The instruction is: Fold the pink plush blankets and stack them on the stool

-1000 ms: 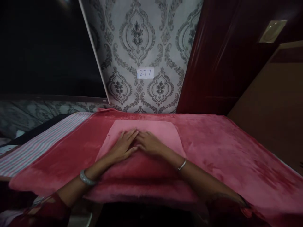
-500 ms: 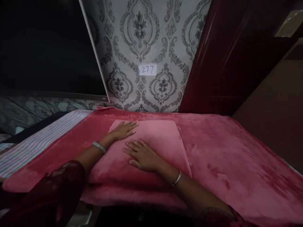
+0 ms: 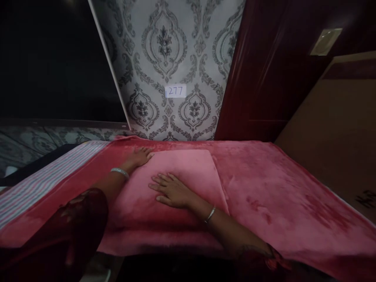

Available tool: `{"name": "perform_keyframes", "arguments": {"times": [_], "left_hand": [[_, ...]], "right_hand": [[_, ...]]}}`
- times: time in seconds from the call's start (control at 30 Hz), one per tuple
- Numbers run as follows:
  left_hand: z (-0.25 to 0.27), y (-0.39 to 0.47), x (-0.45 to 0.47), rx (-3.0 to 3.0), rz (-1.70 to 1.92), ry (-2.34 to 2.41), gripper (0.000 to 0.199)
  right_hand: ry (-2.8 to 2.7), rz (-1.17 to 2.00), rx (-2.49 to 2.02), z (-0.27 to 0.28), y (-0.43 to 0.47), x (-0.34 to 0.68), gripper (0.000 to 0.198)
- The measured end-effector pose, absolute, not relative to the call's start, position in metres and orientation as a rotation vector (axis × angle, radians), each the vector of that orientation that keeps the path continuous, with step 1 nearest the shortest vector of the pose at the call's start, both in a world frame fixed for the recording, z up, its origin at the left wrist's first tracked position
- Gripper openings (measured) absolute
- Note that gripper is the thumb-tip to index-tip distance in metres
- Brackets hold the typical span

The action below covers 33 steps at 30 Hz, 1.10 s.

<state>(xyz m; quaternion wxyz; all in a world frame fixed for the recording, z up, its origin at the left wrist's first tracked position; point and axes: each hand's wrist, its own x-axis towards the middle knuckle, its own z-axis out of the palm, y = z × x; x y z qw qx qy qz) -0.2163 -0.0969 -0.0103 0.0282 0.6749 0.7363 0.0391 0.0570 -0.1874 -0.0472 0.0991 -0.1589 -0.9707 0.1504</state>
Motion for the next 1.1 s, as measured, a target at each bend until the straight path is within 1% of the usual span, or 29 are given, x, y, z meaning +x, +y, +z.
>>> {"name": "perform_keyframes", "arguments": {"times": [0.07, 0.13, 0.2, 0.23, 0.33, 0.4, 0.5, 0.63, 0.8, 1.1], "left_hand": [[0.003, -0.101, -0.208, 2.080, 0.179, 2.355, 0.063], [0.014, -0.103, -0.197, 2.051, 0.221, 2.399, 0.060], [0.019, -0.104, -0.184, 2.017, 0.241, 2.404, 0.058], [0.018, -0.105, -0.176, 2.013, 0.249, 2.395, 0.057], [0.006, -0.111, -0.149, 2.054, 0.272, 2.351, 0.056], [-0.006, -0.117, -0.134, 2.102, 0.274, 2.324, 0.054], [-0.022, -0.124, -0.124, 2.165, 0.261, 2.299, 0.051], [-0.028, -0.121, -0.144, 2.162, 0.205, 2.285, 0.053], [-0.027, -0.111, -0.187, 2.042, 0.152, 2.314, 0.057], [-0.040, -0.100, -0.217, 2.016, 0.249, 2.241, 0.059]], "right_hand": [[-2.860, 0.466, -0.431, -0.045, -0.183, 0.056, 0.062], [-2.836, 0.521, -0.400, -0.036, -0.173, 0.053, 0.054], [-2.754, 0.554, -0.522, -0.022, -0.159, 0.047, 0.043], [-2.686, 0.529, -0.652, -0.014, -0.150, 0.044, 0.042], [-2.505, 0.292, -1.036, 0.003, -0.127, 0.034, 0.047], [-2.547, 0.167, -1.136, 0.002, -0.116, 0.030, 0.048], [-2.687, 0.159, -1.189, -0.015, -0.104, 0.032, 0.052], [-2.622, 0.207, -1.365, -0.035, -0.087, 0.050, 0.054], [-2.445, 0.263, -1.622, -0.038, -0.067, 0.081, 0.053], [-2.317, 0.329, -1.797, -0.046, -0.042, 0.123, 0.050]]}}
